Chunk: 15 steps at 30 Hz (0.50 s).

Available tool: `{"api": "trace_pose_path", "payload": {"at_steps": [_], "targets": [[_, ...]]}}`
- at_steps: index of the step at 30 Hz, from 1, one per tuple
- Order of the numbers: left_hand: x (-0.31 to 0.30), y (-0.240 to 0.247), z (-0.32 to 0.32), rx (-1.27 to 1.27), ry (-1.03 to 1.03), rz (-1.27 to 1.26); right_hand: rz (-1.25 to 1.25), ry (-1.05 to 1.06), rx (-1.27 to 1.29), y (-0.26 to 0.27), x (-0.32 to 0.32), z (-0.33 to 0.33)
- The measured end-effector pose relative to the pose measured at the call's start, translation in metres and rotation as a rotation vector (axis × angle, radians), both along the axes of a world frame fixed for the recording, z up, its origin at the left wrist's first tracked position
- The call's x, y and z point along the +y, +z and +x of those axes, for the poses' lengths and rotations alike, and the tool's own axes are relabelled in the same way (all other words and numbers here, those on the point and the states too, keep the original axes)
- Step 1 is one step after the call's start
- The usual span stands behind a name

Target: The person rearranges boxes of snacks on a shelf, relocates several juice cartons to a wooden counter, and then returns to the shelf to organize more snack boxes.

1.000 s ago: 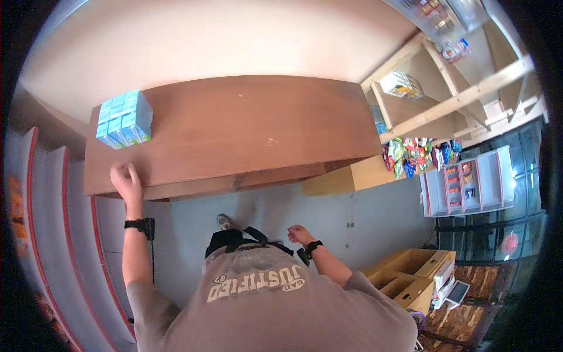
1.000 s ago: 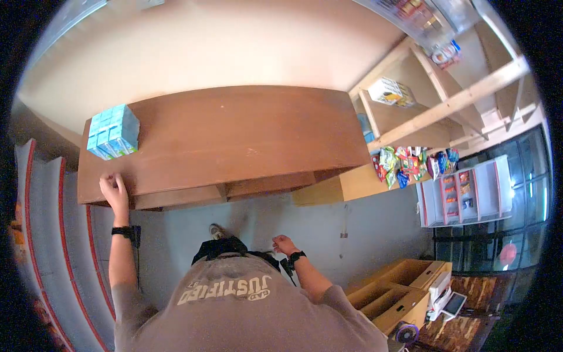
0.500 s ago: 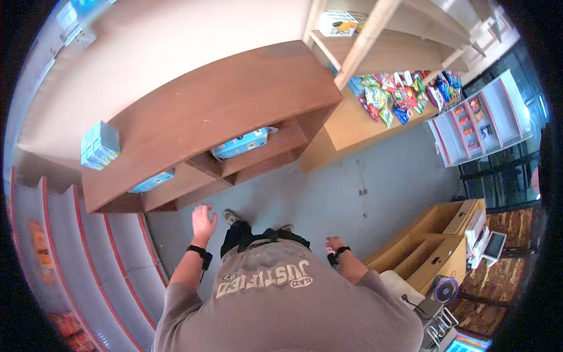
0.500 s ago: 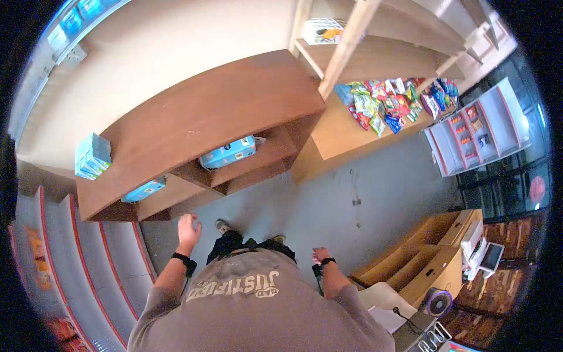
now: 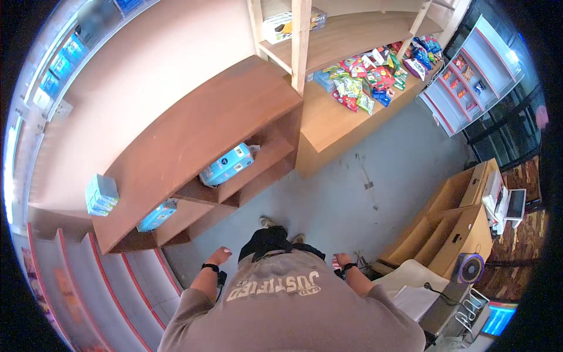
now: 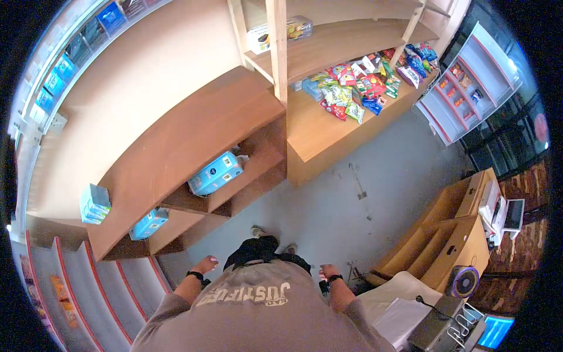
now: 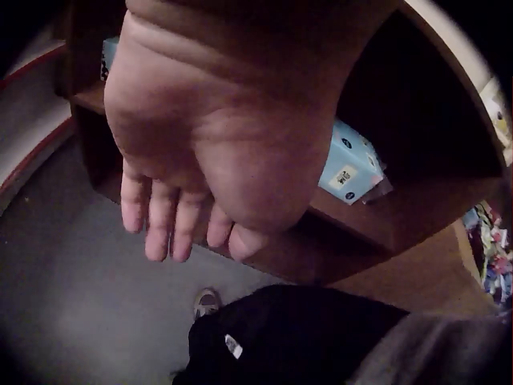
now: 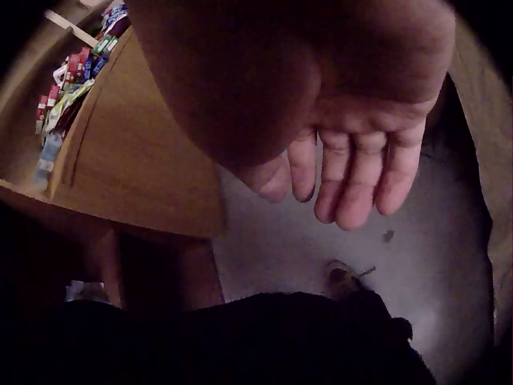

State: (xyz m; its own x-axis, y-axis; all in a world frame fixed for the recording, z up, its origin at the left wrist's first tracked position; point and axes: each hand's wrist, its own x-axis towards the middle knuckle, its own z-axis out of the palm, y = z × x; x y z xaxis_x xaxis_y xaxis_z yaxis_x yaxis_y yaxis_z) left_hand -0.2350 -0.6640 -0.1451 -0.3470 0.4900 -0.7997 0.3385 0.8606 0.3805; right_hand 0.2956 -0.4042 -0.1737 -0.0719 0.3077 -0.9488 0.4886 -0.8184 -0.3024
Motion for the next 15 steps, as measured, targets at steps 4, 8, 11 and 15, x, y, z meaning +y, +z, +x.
{"api": "trace_pose_path", "payload": {"at_steps": [4,8,11,15], "targets": [[0.031,-0.031,-0.017,0.044,-0.182,0.099,0.022,-0.021,0.1,-0.036,0.01,0.006],[0.08,-0.021,-0.013,0.003,0.022,0.117,0.095,-0.034,-0.029,-0.006,0.036,-0.011],[0.109,0.001,-0.012,0.029,-0.038,0.152,-0.02,-0.004,-0.01,-0.002,0.058,-0.009],[0.125,-0.008,-0.02,0.075,-0.066,0.264,-0.118,-0.06,-0.124,-0.021,0.096,-0.011]]}}
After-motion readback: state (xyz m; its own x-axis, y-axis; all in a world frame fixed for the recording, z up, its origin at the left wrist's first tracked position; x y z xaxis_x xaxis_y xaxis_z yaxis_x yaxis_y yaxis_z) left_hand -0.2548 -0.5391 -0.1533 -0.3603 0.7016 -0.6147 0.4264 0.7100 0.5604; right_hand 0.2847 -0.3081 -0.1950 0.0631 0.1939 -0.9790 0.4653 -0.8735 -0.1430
